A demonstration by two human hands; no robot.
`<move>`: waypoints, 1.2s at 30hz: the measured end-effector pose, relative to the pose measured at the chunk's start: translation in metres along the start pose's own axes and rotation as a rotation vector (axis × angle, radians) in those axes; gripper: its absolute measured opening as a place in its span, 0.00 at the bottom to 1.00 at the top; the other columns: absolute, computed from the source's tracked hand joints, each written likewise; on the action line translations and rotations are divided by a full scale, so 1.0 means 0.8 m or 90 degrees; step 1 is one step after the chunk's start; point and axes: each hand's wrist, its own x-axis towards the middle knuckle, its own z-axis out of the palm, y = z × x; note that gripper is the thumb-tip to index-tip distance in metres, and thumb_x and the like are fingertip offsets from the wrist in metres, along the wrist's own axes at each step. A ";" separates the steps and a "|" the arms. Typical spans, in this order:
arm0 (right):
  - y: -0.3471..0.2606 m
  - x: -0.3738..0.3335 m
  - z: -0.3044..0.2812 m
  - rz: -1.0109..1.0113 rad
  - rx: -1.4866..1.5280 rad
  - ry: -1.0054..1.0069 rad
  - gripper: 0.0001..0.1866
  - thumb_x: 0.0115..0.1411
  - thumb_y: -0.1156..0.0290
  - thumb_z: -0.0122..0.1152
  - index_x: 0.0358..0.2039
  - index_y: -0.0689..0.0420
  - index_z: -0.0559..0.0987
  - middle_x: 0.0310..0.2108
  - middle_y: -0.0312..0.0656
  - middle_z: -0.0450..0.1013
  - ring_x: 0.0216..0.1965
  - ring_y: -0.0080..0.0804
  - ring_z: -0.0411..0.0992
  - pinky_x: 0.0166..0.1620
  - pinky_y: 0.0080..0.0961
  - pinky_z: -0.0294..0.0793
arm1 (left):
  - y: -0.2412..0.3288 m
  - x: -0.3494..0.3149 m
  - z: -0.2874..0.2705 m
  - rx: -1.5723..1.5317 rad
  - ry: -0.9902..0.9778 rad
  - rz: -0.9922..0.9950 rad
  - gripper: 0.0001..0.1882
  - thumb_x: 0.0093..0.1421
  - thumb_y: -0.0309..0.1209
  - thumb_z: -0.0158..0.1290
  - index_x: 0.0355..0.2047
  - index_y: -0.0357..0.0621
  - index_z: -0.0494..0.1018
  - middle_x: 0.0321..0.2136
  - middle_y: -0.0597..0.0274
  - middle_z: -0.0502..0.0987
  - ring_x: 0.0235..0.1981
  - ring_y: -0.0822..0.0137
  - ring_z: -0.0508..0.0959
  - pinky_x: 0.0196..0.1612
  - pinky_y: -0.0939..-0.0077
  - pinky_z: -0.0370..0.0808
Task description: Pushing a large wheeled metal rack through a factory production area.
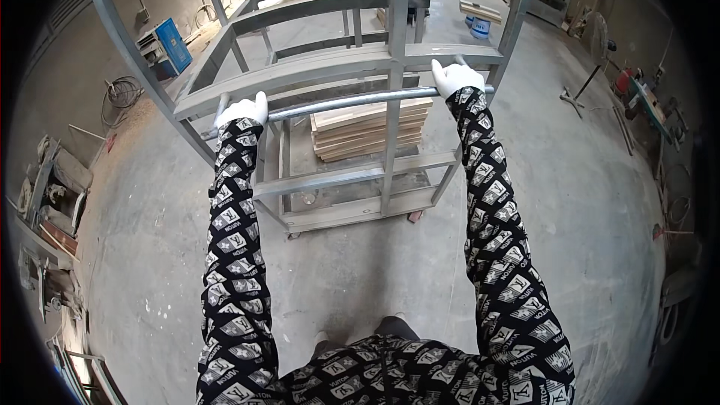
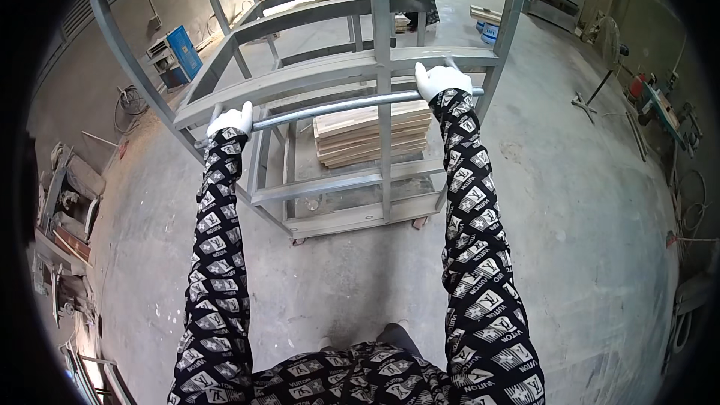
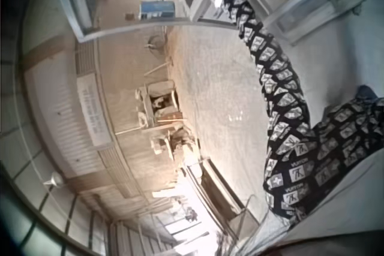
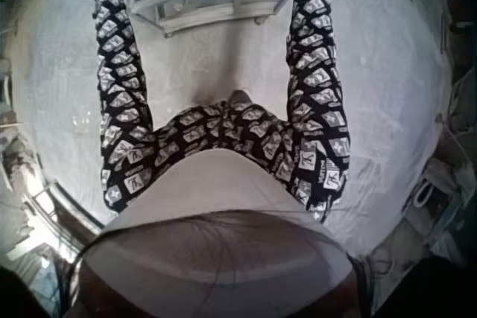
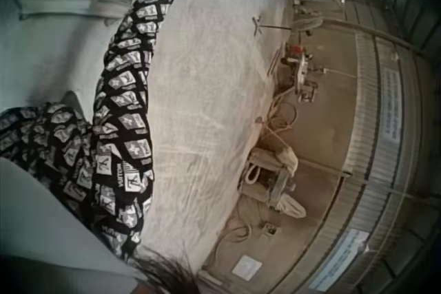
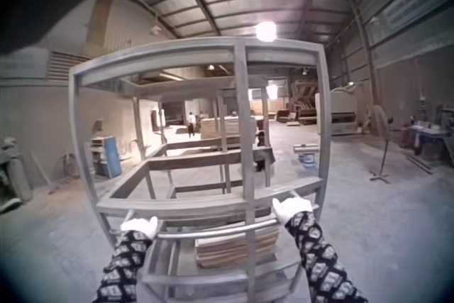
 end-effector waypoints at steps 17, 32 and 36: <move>-0.032 0.113 0.058 -0.032 -0.095 -0.046 0.31 0.65 0.49 0.31 0.29 0.50 0.84 0.37 0.36 0.79 0.58 0.31 0.65 0.55 0.33 0.67 | 0.000 0.040 0.020 -0.257 0.224 -0.107 0.31 0.65 0.50 0.33 0.20 0.51 0.81 0.22 0.52 0.79 0.29 0.56 0.80 0.42 0.65 0.74; 0.013 0.200 0.111 -0.062 -0.032 -0.057 0.27 0.66 0.54 0.35 0.28 0.54 0.83 0.36 0.35 0.79 0.57 0.25 0.66 0.51 0.30 0.70 | 0.067 0.079 0.027 -0.237 0.370 -0.012 0.21 0.61 0.42 0.45 0.15 0.49 0.74 0.11 0.51 0.72 0.13 0.54 0.74 0.22 0.64 0.68; 0.066 0.212 0.153 -0.155 -0.029 0.111 0.21 0.65 0.57 0.39 0.28 0.50 0.82 0.33 0.34 0.79 0.55 0.26 0.67 0.48 0.35 0.73 | 0.121 0.084 0.032 -0.219 0.383 -0.050 0.24 0.63 0.45 0.42 0.14 0.49 0.75 0.11 0.52 0.73 0.14 0.53 0.74 0.23 0.63 0.68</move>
